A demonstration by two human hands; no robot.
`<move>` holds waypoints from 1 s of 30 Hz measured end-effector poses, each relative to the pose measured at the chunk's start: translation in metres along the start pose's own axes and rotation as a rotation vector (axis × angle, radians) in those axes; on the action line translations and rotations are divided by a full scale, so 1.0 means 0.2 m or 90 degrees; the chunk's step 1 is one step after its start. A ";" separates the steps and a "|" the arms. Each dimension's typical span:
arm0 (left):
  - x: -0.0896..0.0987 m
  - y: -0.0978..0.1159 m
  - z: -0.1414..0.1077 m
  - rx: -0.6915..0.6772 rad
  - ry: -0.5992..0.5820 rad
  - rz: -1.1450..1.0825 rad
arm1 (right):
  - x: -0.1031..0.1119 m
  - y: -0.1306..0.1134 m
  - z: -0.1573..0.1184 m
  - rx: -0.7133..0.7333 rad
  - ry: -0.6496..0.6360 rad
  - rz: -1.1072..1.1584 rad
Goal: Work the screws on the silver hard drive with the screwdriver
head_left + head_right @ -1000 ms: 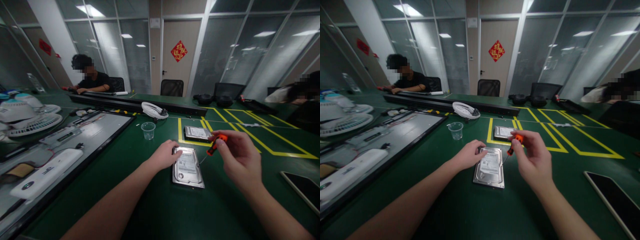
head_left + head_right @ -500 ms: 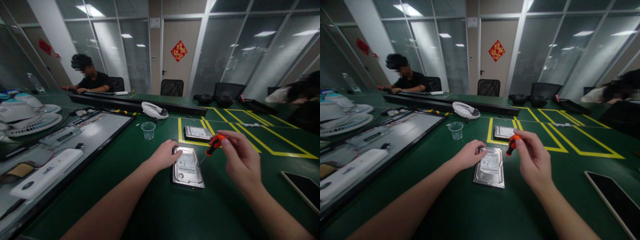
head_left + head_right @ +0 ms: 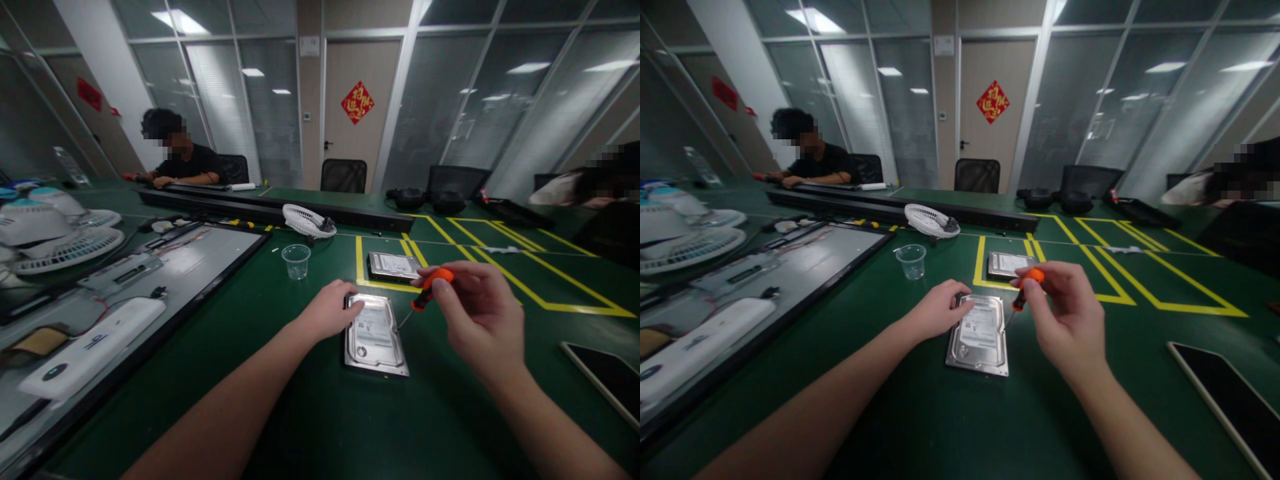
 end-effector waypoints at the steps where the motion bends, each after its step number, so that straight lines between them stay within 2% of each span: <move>1: 0.00 0.00 0.00 0.003 -0.005 0.002 | 0.00 0.00 0.00 -0.001 0.002 0.007; 5: 0.01 0.01 0.00 0.007 -0.014 0.005 | 0.00 0.03 0.00 0.005 0.019 -0.040; 10: 0.01 0.00 0.00 0.012 -0.018 0.007 | 0.02 0.04 0.00 0.009 0.002 -0.089; 18: 0.00 0.00 0.00 0.004 -0.010 0.002 | 0.03 0.05 0.00 -0.036 -0.001 -0.008; 25: 0.00 -0.01 0.00 0.002 -0.008 0.011 | 0.02 0.04 0.00 -0.028 0.005 -0.055; 30: 0.00 0.00 0.00 0.003 -0.007 0.011 | 0.01 0.01 0.00 -0.011 -0.009 -0.035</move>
Point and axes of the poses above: each hand's wrist, its own z-axis towards the middle knuckle, its own x-axis out of the back of the hand, y = z × x, the point moved 3 cm from there along z, towards the middle knuckle, and after that the axes turned 10 degrees about z, right-handed, at the moved point
